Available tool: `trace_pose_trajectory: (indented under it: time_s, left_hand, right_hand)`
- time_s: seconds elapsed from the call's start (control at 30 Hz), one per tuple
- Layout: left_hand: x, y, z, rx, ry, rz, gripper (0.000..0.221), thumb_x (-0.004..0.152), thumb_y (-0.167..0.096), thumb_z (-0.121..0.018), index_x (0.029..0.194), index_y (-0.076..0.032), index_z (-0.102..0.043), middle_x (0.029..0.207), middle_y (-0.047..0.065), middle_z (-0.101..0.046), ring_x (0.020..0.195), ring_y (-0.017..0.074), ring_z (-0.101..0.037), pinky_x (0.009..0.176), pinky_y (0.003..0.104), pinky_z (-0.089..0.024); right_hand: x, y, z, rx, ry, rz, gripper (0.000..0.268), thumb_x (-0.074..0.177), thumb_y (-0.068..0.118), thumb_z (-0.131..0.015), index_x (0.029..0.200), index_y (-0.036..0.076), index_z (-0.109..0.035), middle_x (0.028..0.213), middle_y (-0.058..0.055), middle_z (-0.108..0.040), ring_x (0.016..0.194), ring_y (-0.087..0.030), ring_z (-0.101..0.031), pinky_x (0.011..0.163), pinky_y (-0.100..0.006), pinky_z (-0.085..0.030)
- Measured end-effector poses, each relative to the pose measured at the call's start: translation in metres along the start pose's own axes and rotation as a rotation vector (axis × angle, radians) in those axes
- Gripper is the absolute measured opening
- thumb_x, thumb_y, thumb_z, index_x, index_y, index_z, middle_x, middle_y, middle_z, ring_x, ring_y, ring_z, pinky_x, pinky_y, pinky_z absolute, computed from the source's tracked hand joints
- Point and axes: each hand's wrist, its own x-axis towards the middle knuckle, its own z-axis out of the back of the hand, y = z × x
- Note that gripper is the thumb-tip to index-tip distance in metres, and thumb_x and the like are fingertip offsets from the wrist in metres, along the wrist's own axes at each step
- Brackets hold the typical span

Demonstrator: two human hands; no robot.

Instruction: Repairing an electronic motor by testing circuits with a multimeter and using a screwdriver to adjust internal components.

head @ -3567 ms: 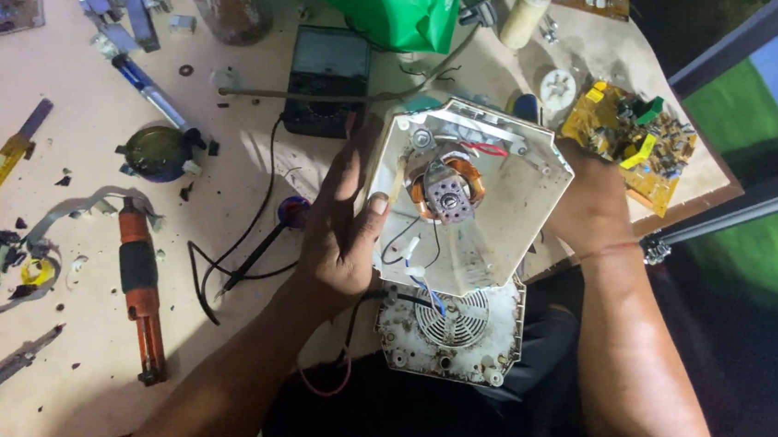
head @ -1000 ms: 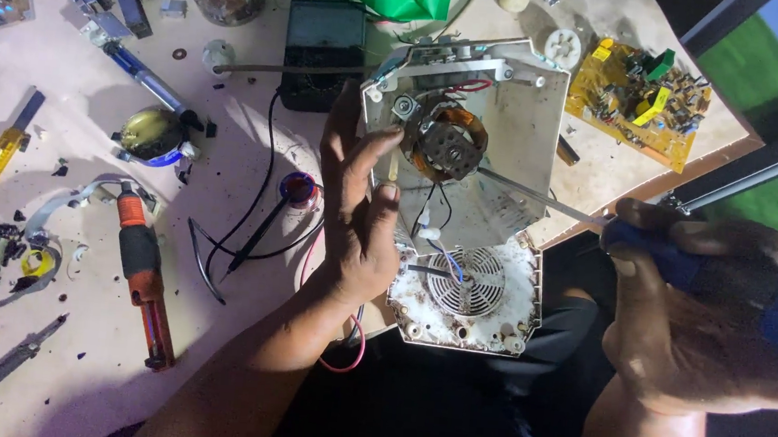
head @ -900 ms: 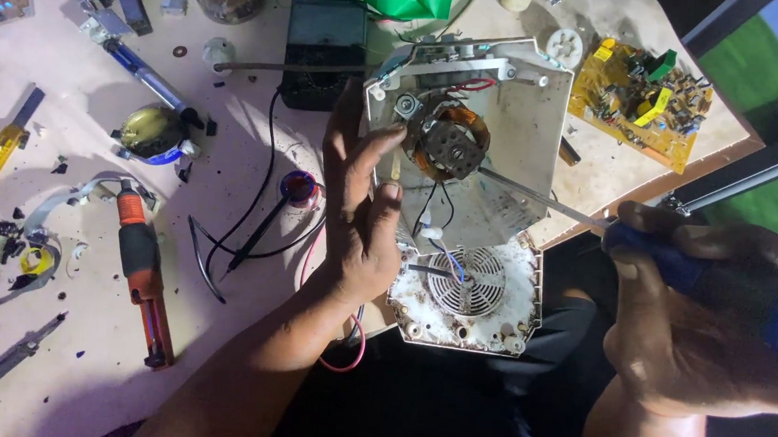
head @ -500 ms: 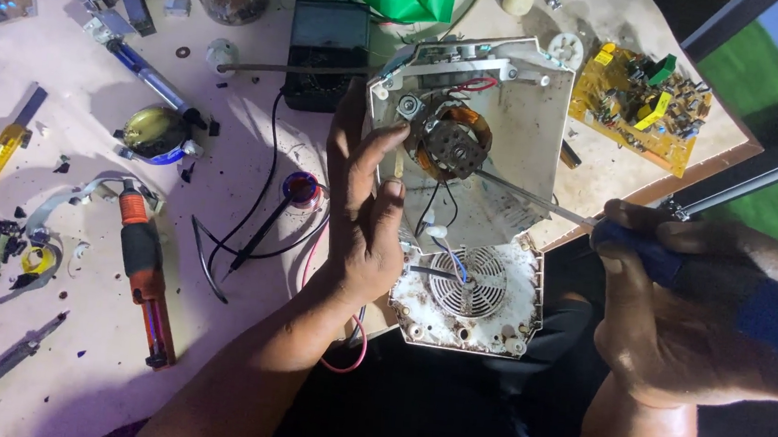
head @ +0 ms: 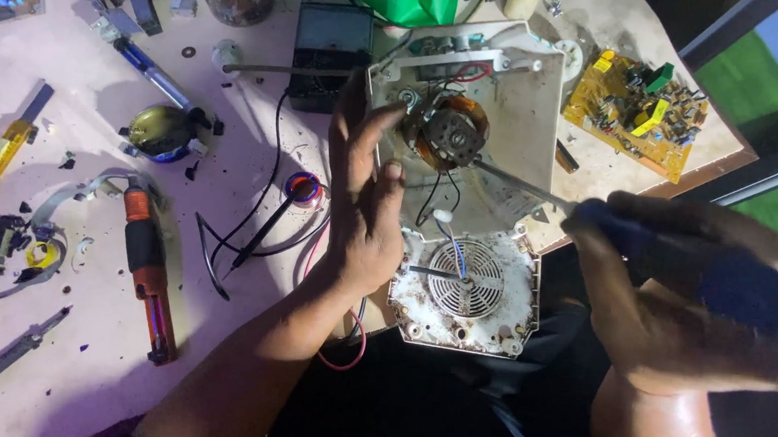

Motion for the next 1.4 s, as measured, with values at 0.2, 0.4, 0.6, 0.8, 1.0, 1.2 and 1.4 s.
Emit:
trace_pose_trajectory:
  time_s: [0.2, 0.4, 0.6, 0.8, 1.0, 1.2, 1.4]
  left_hand:
    - [-0.003, 0.036, -0.007, 0.058, 0.012, -0.042, 0.06, 0.105, -0.009, -0.05, 0.161, -0.018, -0.029, 0.176, 0.017, -0.018, 0.17, 0.0387, -0.018, 0.145, 0.057, -0.02]
    - [-0.004, 0.066, -0.014, 0.981, 0.059, -0.421, 0.012, 0.1, -0.004, -0.063, 0.112, -0.003, -0.064, 0.113, 0.018, -0.07, 0.1, 0.0368, -0.07, 0.083, 0.042, -0.06]
    - [0.032, 0.014, -0.002, -0.009, 0.041, -0.039, 0.074, 0.086, 0.016, -0.044, 0.154, -0.009, -0.032, 0.157, 0.016, -0.044, 0.153, 0.0312, -0.043, 0.139, 0.045, -0.032]
    - [0.024, 0.0, 0.001, -0.046, 0.017, 0.0, 0.079, 0.081, 0.021, -0.042, 0.154, -0.008, -0.034, 0.159, 0.015, -0.046, 0.155, 0.0296, -0.044, 0.142, 0.044, -0.028]
    - [0.02, -0.025, 0.006, 0.024, 0.069, 0.057, 0.078, 0.081, 0.017, -0.036, 0.154, -0.011, -0.038, 0.161, 0.017, -0.045, 0.161, 0.0374, -0.033, 0.142, 0.051, -0.019]
    - [0.022, -0.032, 0.009, 0.004, 0.138, 0.105, 0.082, 0.084, 0.019, -0.038, 0.16, -0.013, -0.031, 0.172, 0.026, -0.025, 0.168, 0.0397, -0.015, 0.142, 0.05, -0.02]
    - [0.024, -0.027, 0.01, 0.008, 0.136, 0.071, 0.084, 0.082, 0.021, -0.035, 0.16, -0.011, -0.028, 0.171, 0.023, -0.024, 0.168, 0.0367, -0.02, 0.144, 0.05, -0.011]
  right_hand:
    - [0.024, 0.008, 0.005, -0.134, -0.036, 0.277, 0.052, 0.093, -0.002, -0.118, 0.089, -0.016, -0.069, 0.095, -0.032, -0.073, 0.085, -0.039, -0.073, 0.077, -0.045, -0.055]
    - [0.048, -0.007, -0.001, -0.04, 0.041, 0.295, 0.086, 0.107, -0.009, -0.109, 0.153, -0.013, -0.036, 0.108, -0.036, -0.067, 0.103, -0.046, -0.071, 0.102, -0.055, -0.056]
    - [0.072, -0.023, -0.004, -0.36, 0.032, 0.244, 0.077, 0.122, 0.017, -0.129, 0.126, -0.018, -0.061, 0.114, -0.025, -0.074, 0.103, -0.033, -0.075, 0.093, -0.044, -0.062]
    - [0.087, -0.013, -0.002, -0.153, 0.083, 0.343, 0.065, 0.115, -0.016, -0.106, 0.141, -0.024, -0.046, 0.136, -0.042, -0.061, 0.129, -0.052, -0.067, 0.114, -0.054, -0.054]
    - [0.076, -0.002, 0.007, -0.014, 0.171, 0.269, 0.066, 0.117, -0.02, -0.092, 0.152, -0.019, -0.037, 0.143, -0.037, -0.046, 0.124, -0.048, -0.056, 0.112, -0.052, -0.048]
    - [0.07, 0.0, 0.019, -0.05, 0.242, 0.104, 0.072, 0.113, -0.018, -0.088, 0.153, -0.022, -0.028, 0.12, -0.036, -0.064, 0.114, -0.043, -0.068, 0.116, -0.049, -0.048]
    - [0.071, -0.011, 0.032, -0.313, 0.375, 0.189, 0.029, 0.111, 0.016, -0.085, 0.112, -0.008, -0.069, 0.113, -0.014, -0.071, 0.144, -0.04, -0.058, 0.145, -0.05, -0.02]
